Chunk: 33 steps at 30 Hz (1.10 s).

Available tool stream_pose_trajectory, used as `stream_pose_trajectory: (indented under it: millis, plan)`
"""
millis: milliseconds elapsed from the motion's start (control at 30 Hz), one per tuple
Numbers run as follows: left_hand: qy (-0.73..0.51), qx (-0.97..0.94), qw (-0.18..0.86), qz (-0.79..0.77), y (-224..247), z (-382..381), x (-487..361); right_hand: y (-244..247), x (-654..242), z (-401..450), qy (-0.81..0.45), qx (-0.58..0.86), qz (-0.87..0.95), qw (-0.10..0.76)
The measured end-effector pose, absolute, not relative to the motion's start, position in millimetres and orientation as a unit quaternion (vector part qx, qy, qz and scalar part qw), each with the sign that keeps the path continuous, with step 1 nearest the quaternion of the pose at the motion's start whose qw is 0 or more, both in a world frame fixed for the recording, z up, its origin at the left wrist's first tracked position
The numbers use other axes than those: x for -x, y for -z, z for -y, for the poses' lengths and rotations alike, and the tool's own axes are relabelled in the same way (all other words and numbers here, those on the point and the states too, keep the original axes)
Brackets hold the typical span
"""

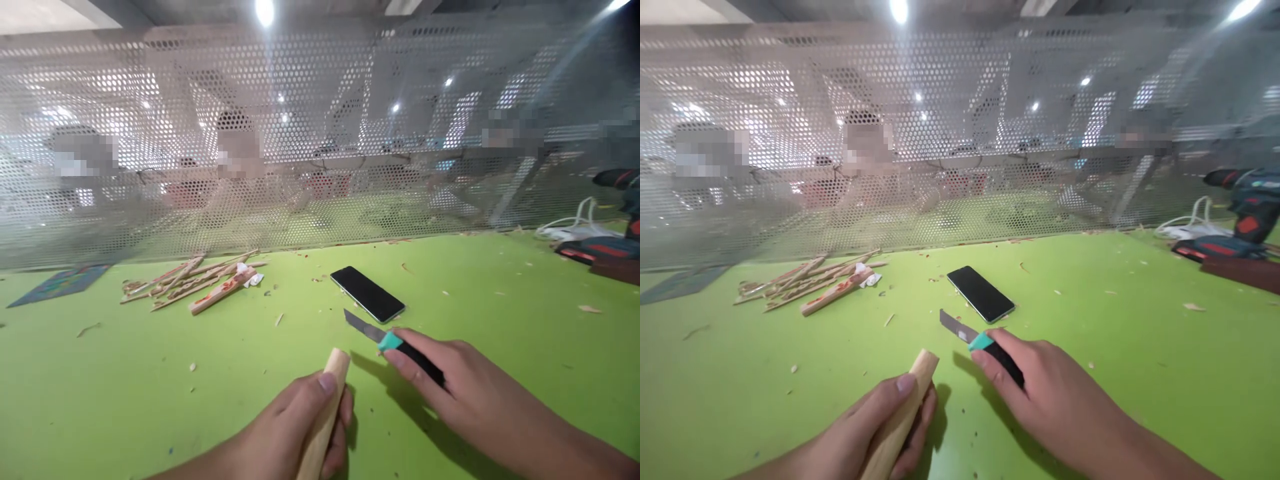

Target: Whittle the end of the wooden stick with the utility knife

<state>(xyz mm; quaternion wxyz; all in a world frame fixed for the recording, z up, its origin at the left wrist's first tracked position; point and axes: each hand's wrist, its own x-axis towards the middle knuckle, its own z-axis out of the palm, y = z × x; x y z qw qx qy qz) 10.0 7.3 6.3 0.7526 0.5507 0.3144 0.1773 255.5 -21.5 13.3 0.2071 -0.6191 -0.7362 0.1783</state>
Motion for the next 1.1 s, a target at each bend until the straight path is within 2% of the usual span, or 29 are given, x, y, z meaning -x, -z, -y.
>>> stream_pose_trajectory:
  millis: [267,433,600,833,1100]
  plan:
    - [-0.182,-0.599,0.709,-0.325,-7,-12,-10,-16,-252,25,-0.168,0.607,0.745,0.220]
    - [-0.158,-0.555,0.749,-0.324,-5,-11,-11,-21,-249,28,-0.173,0.571,0.771,0.223]
    - [-0.188,-0.569,0.741,-0.303,-8,-13,-12,-20,-245,29,-0.202,0.554,0.779,0.212]
    - [-0.205,-0.584,0.719,-0.316,-2,-12,-11,-23,-240,33,-0.289,0.512,0.797,0.139]
    - [-0.184,-0.589,0.716,-0.324,-3,-10,-11,-23,-239,35,-0.296,0.506,0.802,0.113]
